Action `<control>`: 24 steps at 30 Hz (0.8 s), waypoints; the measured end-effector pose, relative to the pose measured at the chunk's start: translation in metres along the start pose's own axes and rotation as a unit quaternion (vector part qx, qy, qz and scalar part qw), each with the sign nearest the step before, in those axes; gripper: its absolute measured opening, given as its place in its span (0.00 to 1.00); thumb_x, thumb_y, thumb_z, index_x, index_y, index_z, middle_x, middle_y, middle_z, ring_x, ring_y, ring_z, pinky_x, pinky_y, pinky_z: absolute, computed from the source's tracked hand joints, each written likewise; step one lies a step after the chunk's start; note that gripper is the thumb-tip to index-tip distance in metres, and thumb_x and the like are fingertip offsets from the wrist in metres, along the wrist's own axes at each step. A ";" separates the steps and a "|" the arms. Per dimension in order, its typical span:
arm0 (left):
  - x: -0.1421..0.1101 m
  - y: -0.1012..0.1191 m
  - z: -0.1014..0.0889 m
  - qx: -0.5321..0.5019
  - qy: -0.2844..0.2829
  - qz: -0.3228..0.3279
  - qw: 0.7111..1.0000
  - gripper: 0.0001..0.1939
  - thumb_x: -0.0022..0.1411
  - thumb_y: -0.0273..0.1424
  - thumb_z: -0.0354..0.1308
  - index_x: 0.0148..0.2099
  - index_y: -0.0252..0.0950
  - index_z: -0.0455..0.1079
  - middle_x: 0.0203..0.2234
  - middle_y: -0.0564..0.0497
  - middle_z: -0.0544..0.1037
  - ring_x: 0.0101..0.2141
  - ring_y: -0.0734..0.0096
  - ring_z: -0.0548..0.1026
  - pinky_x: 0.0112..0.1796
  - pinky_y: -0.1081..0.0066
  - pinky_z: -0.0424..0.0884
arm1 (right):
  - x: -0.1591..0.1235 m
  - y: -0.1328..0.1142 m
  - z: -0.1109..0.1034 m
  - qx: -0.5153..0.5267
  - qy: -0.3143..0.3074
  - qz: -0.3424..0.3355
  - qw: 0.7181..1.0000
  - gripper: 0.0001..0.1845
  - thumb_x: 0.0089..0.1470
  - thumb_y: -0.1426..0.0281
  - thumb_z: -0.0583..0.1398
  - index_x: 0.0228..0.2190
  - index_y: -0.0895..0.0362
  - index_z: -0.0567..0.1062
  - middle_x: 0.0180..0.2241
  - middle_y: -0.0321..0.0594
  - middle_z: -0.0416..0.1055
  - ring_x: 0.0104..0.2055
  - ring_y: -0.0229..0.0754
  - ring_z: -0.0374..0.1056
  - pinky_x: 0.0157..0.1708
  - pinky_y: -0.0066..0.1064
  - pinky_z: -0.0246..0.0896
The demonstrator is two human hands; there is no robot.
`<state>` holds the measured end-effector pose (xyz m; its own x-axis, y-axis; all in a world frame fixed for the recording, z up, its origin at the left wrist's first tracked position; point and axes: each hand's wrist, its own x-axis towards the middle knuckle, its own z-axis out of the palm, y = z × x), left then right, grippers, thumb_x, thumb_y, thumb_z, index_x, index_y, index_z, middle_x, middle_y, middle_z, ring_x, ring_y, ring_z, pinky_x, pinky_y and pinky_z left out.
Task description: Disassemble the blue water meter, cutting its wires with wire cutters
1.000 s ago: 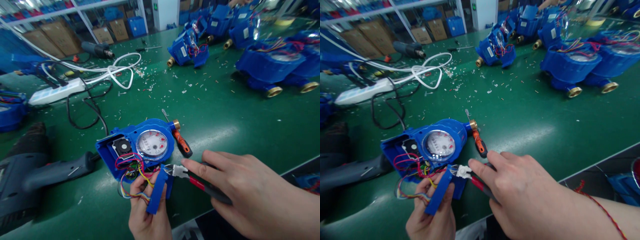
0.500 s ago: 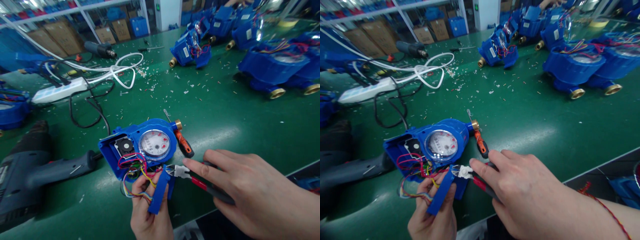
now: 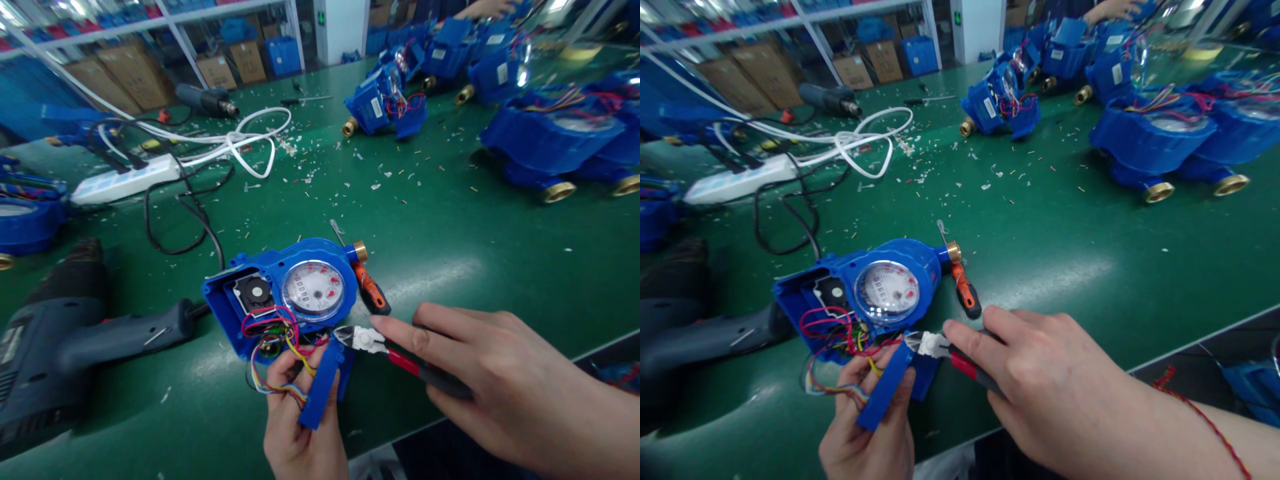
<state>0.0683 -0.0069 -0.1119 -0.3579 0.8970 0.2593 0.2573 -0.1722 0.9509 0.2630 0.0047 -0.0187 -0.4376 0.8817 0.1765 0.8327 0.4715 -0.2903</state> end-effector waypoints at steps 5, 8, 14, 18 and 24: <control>-0.002 -0.002 0.000 -0.013 0.009 -0.013 1.000 0.11 0.54 0.27 0.69 0.41 0.44 0.80 0.40 0.55 0.77 0.38 0.74 0.78 0.39 0.78 0.74 | 0.000 0.003 -0.004 0.003 0.014 0.011 1.000 0.26 0.53 0.80 0.52 0.53 0.55 0.69 0.30 0.35 0.67 0.24 0.35 0.64 0.21 0.27 0.53; 0.000 -0.002 0.001 -0.014 0.005 -0.003 1.000 0.11 0.55 0.26 0.68 0.41 0.45 0.80 0.40 0.56 0.77 0.37 0.75 0.78 0.38 0.79 0.74 | -0.002 0.004 -0.004 0.001 0.008 0.013 1.000 0.27 0.51 0.80 0.52 0.53 0.55 0.69 0.32 0.37 0.67 0.27 0.37 0.66 0.23 0.27 0.54; 0.001 0.000 0.000 -0.004 -0.011 0.005 1.000 0.13 0.56 0.25 0.67 0.42 0.47 0.80 0.41 0.56 0.77 0.38 0.75 0.78 0.40 0.78 0.74 | -0.005 0.006 -0.001 -0.014 -0.007 -0.015 1.000 0.30 0.50 0.80 0.53 0.55 0.54 0.68 0.35 0.41 0.67 0.31 0.41 0.64 0.27 0.30 0.55; 0.000 0.000 -0.003 0.017 -0.024 0.012 1.000 0.14 0.56 0.26 0.67 0.44 0.49 0.80 0.41 0.57 0.77 0.39 0.75 0.78 0.40 0.79 0.73 | -0.003 0.010 0.005 -0.022 -0.001 -0.032 0.999 0.31 0.49 0.80 0.54 0.55 0.54 0.67 0.37 0.41 0.67 0.33 0.43 0.64 0.28 0.31 0.55; -0.001 -0.002 -0.003 0.019 -0.020 0.016 0.999 0.15 0.57 0.25 0.66 0.44 0.50 0.80 0.42 0.57 0.77 0.39 0.76 0.78 0.40 0.80 0.73 | -0.001 0.013 0.010 -0.027 0.013 -0.045 0.999 0.30 0.49 0.80 0.56 0.55 0.54 0.67 0.36 0.40 0.68 0.31 0.41 0.63 0.27 0.31 0.53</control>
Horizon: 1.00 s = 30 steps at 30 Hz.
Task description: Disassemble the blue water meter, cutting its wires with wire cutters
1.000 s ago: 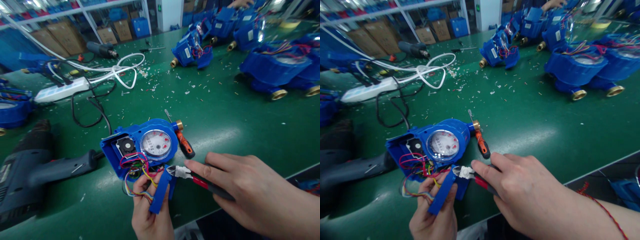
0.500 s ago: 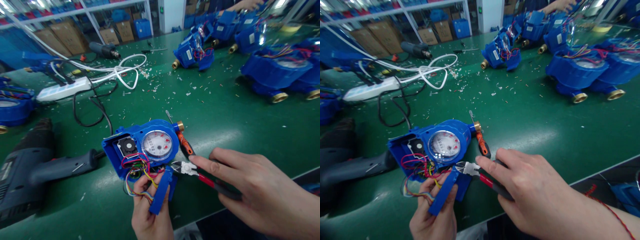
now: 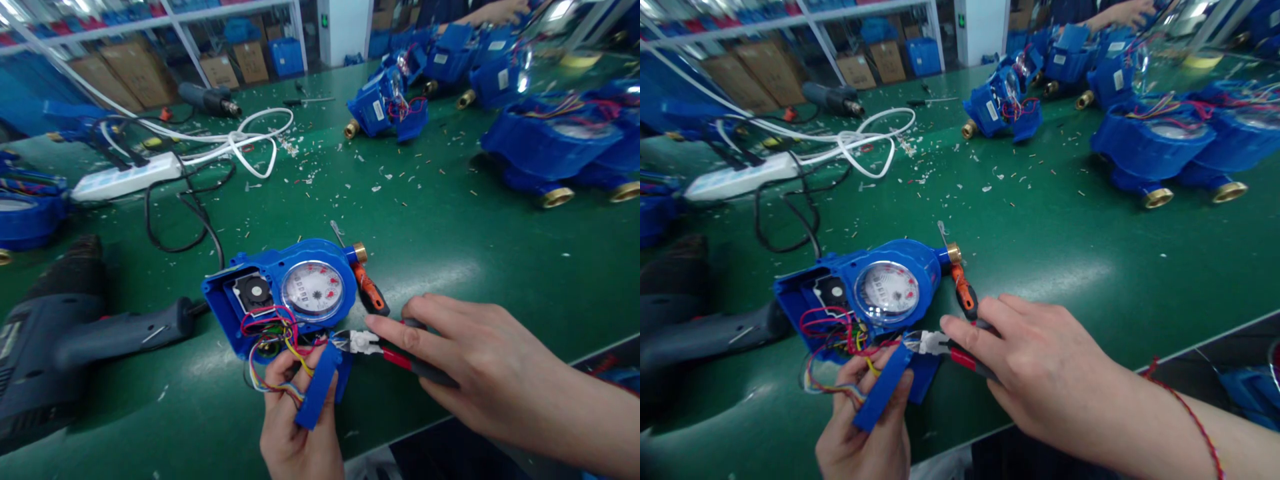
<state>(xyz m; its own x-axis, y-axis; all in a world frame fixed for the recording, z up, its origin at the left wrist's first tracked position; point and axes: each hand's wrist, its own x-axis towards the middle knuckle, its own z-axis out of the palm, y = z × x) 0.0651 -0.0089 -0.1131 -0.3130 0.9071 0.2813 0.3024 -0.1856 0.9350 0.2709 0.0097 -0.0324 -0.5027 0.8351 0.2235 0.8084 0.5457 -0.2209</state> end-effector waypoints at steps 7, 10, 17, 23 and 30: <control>0.001 0.002 0.000 -0.001 -0.011 -0.005 1.000 0.17 0.57 0.26 0.66 0.45 0.52 0.79 0.42 0.59 0.76 0.39 0.77 0.78 0.40 0.82 0.74 | 0.001 -0.001 0.000 0.002 0.009 -0.004 1.000 0.24 0.55 0.79 0.55 0.53 0.54 0.68 0.32 0.36 0.67 0.26 0.38 0.62 0.24 0.30 0.51; 0.001 0.003 0.000 -0.003 -0.018 -0.005 1.000 0.17 0.58 0.25 0.66 0.46 0.53 0.78 0.42 0.60 0.75 0.39 0.79 0.78 0.40 0.83 0.74 | 0.002 0.000 0.001 0.005 0.014 -0.005 1.000 0.23 0.57 0.78 0.54 0.53 0.54 0.69 0.32 0.36 0.67 0.25 0.38 0.62 0.23 0.31 0.51; 0.002 0.004 0.001 -0.023 -0.024 -0.011 0.999 0.17 0.58 0.25 0.66 0.46 0.54 0.78 0.41 0.60 0.74 0.40 0.79 0.77 0.40 0.85 0.73 | 0.002 0.002 -0.002 0.013 0.037 0.010 0.999 0.25 0.57 0.79 0.53 0.56 0.54 0.67 0.32 0.37 0.67 0.27 0.38 0.64 0.24 0.30 0.53; 0.003 0.004 0.001 -0.013 -0.031 -0.011 0.999 0.17 0.58 0.25 0.66 0.46 0.54 0.79 0.41 0.59 0.74 0.42 0.79 0.76 0.42 0.85 0.72 | -0.004 0.006 -0.007 0.008 0.020 0.021 1.000 0.28 0.55 0.78 0.53 0.57 0.53 0.66 0.34 0.40 0.67 0.30 0.41 0.65 0.23 0.30 0.57; 0.003 0.004 -0.012 -0.071 -0.033 -0.117 0.990 0.10 0.54 0.30 0.69 0.41 0.48 0.80 0.42 0.56 0.77 0.43 0.74 0.76 0.43 0.82 0.71 | -0.022 0.020 -0.011 0.010 0.020 0.040 0.999 0.34 0.55 0.77 0.53 0.63 0.54 0.59 0.45 0.47 0.66 0.42 0.47 0.64 0.38 0.40 0.66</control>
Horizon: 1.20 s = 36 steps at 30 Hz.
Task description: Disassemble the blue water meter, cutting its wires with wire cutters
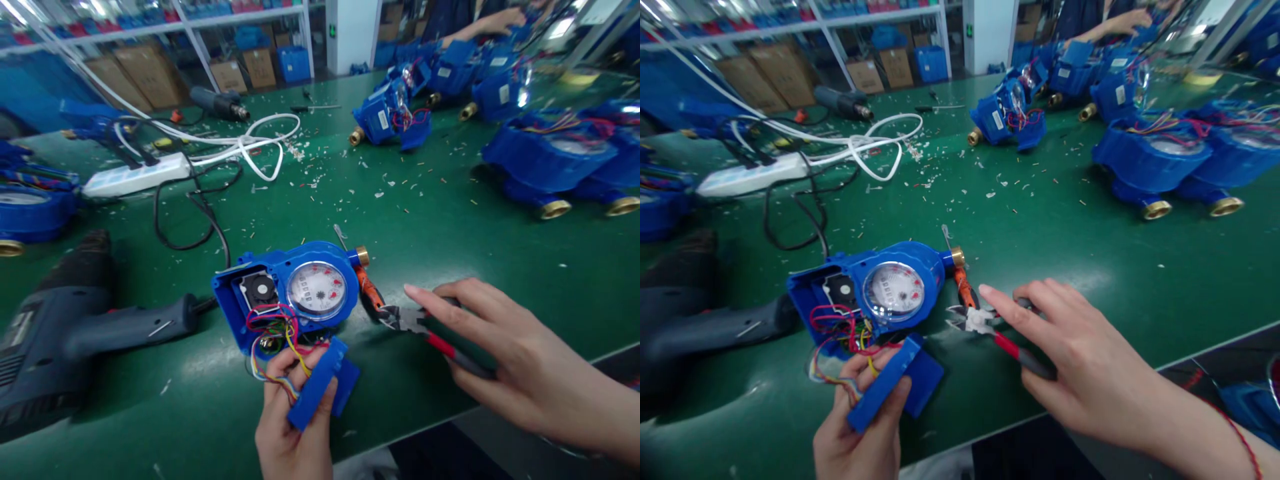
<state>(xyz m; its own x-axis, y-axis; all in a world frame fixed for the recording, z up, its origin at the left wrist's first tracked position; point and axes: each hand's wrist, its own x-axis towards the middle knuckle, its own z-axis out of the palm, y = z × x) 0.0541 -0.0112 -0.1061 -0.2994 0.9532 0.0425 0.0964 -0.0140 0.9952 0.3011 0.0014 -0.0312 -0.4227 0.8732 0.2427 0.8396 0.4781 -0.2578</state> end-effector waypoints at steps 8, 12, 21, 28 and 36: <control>0.021 0.020 -0.039 -0.092 -0.108 -0.212 0.967 0.20 0.47 0.40 0.73 0.41 0.39 0.76 0.37 0.50 0.81 0.35 0.65 0.79 0.35 0.74 0.76 | 0.005 0.003 -0.004 -0.025 0.009 -0.055 0.998 0.30 0.53 0.79 0.53 0.58 0.57 0.63 0.46 0.48 0.64 0.43 0.48 0.60 0.40 0.41 0.59; 0.036 0.028 -0.058 -0.107 -0.155 -0.190 0.964 0.16 0.49 0.33 0.72 0.39 0.42 0.72 0.38 0.52 0.80 0.37 0.70 0.78 0.36 0.78 0.73 | 0.031 -0.013 0.002 0.036 -0.001 -0.121 0.992 0.26 0.50 0.81 0.54 0.53 0.59 0.65 0.44 0.48 0.65 0.44 0.48 0.59 0.40 0.40 0.58; 0.049 0.033 -0.088 0.125 -0.119 0.024 0.985 0.09 0.60 0.33 0.59 0.43 0.43 0.77 0.50 0.46 0.74 0.52 0.59 0.73 0.47 0.68 0.72 | 0.068 -0.046 0.024 0.039 0.052 -0.207 0.976 0.21 0.54 0.80 0.54 0.50 0.59 0.70 0.40 0.47 0.71 0.40 0.49 0.62 0.38 0.40 0.56; 0.010 0.056 -0.080 0.182 0.042 0.136 0.973 0.08 0.62 0.35 0.60 0.43 0.46 0.77 0.36 0.52 0.79 0.38 0.69 0.76 0.38 0.75 0.73 | 0.061 -0.055 0.032 -0.002 0.121 -0.244 0.962 0.19 0.58 0.78 0.54 0.50 0.60 0.73 0.39 0.47 0.73 0.40 0.49 0.62 0.41 0.41 0.55; -0.007 0.069 -0.049 0.027 -0.029 -0.115 0.992 0.10 0.50 0.40 0.69 0.27 0.39 0.77 0.16 0.55 0.75 0.18 0.75 0.71 0.21 0.77 0.67 | 0.052 -0.068 0.036 -0.030 0.148 -0.260 0.954 0.20 0.59 0.80 0.52 0.48 0.57 0.76 0.38 0.41 0.75 0.40 0.48 0.63 0.45 0.41 0.52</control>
<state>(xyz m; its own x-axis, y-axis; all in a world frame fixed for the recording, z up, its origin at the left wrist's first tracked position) 0.0163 -0.0335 -0.0339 -0.2636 0.9451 -0.1929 0.0838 0.2217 0.9715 0.2099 0.0173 -0.0344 -0.6799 0.4501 0.5789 0.5643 0.8253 0.0211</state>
